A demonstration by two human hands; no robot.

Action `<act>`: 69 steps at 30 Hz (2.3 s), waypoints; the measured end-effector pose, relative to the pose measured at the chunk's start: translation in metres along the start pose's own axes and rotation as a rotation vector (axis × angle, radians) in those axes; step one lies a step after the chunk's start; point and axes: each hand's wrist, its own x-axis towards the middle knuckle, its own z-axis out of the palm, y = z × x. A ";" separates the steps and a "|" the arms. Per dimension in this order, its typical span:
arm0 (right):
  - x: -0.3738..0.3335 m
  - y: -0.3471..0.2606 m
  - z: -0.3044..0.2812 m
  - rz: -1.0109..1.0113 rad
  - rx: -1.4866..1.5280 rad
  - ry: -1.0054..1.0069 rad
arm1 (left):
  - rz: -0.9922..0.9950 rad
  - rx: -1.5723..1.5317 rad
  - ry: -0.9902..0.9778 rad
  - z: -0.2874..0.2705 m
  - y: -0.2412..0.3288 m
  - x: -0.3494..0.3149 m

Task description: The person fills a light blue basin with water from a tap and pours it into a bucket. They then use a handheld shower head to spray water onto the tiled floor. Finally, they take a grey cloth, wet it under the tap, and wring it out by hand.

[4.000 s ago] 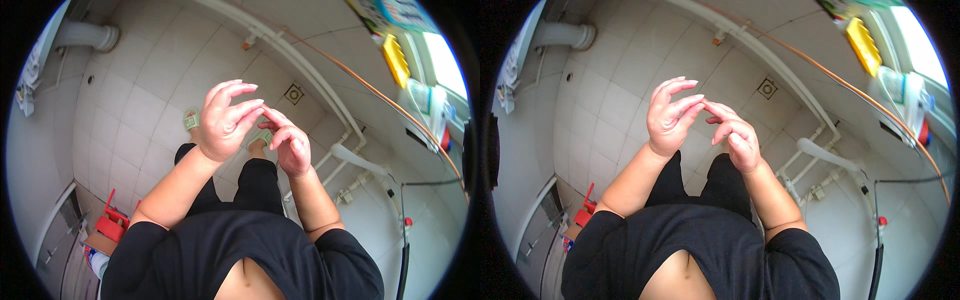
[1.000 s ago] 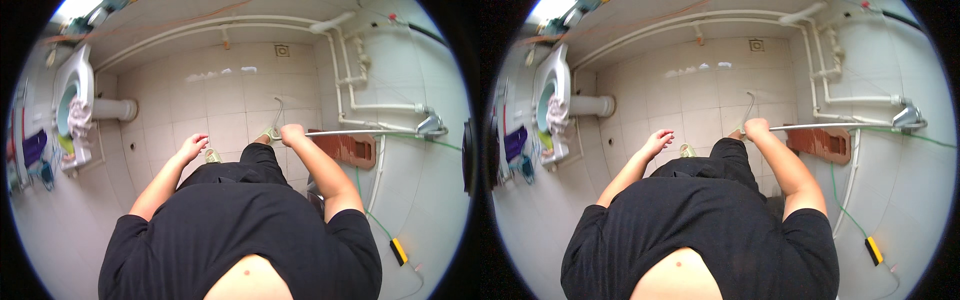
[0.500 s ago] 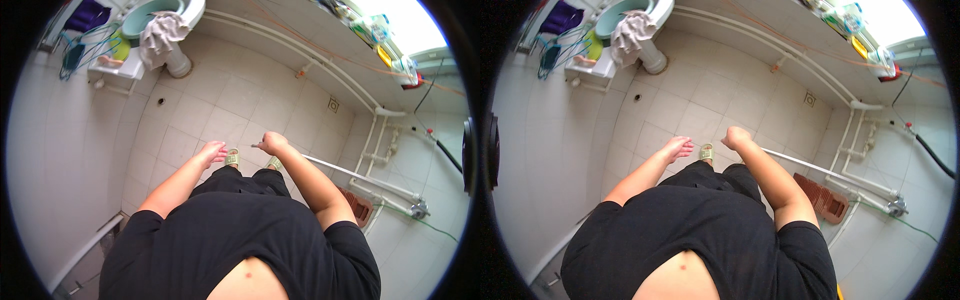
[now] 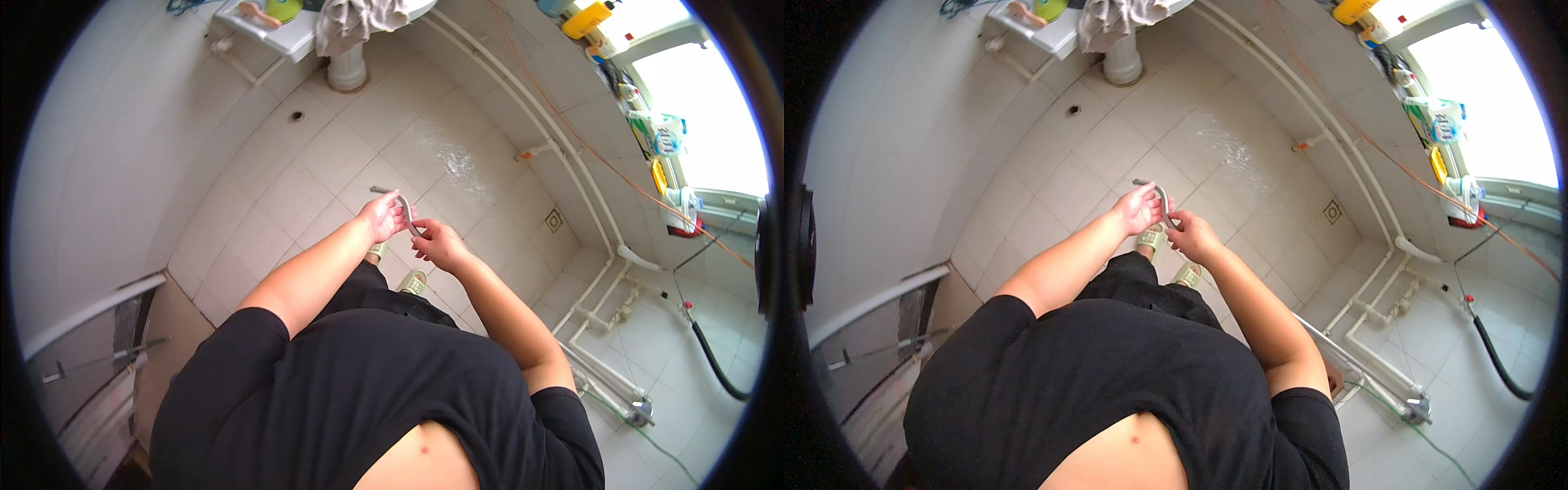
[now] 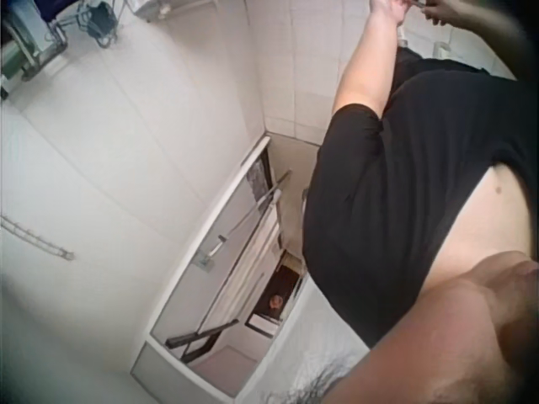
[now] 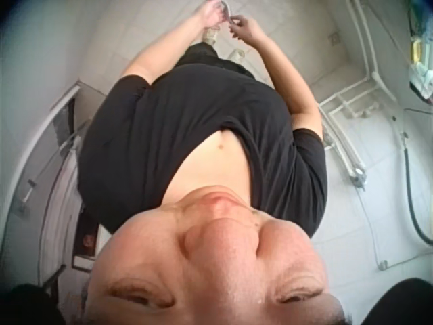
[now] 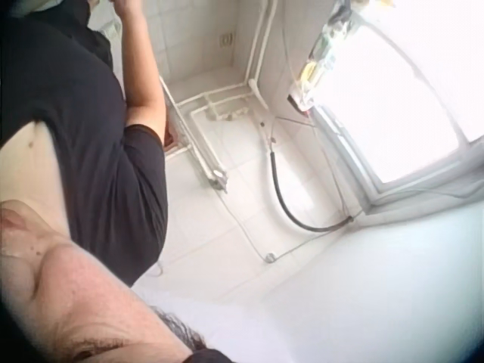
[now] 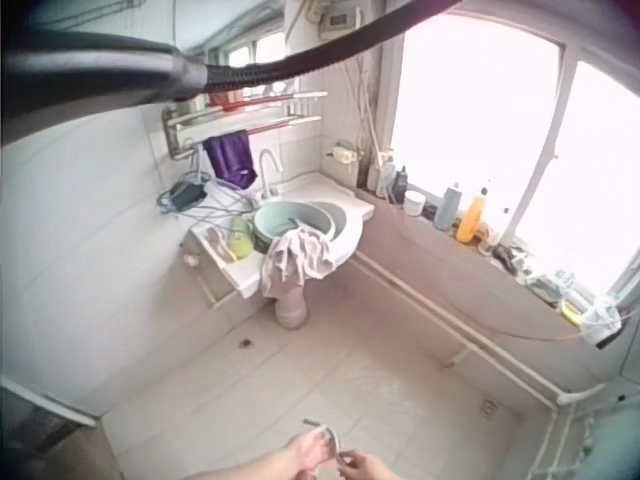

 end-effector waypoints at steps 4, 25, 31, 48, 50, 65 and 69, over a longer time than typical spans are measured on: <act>-0.017 0.015 0.005 -0.034 -0.016 0.022 | 0.056 -0.030 0.006 -0.001 -0.011 -0.001; -0.016 0.013 0.004 -0.035 0.411 0.077 | 0.307 0.747 0.075 -0.016 -0.048 -0.116; -0.016 0.026 -0.030 -0.115 0.677 0.279 | 0.361 0.694 0.367 -0.108 -0.045 -0.129; -0.038 0.018 -0.083 -0.319 0.860 0.523 | 0.378 0.660 0.443 -0.150 -0.046 -0.133; -0.038 0.026 -0.091 -0.319 0.875 0.556 | 0.381 0.679 0.450 -0.144 -0.045 -0.133; -0.061 0.018 -0.107 -0.274 0.552 0.526 | 0.357 0.764 0.430 -0.139 -0.042 -0.114; -0.066 0.024 -0.098 -0.171 0.418 0.424 | 0.355 0.777 0.414 -0.132 -0.042 -0.113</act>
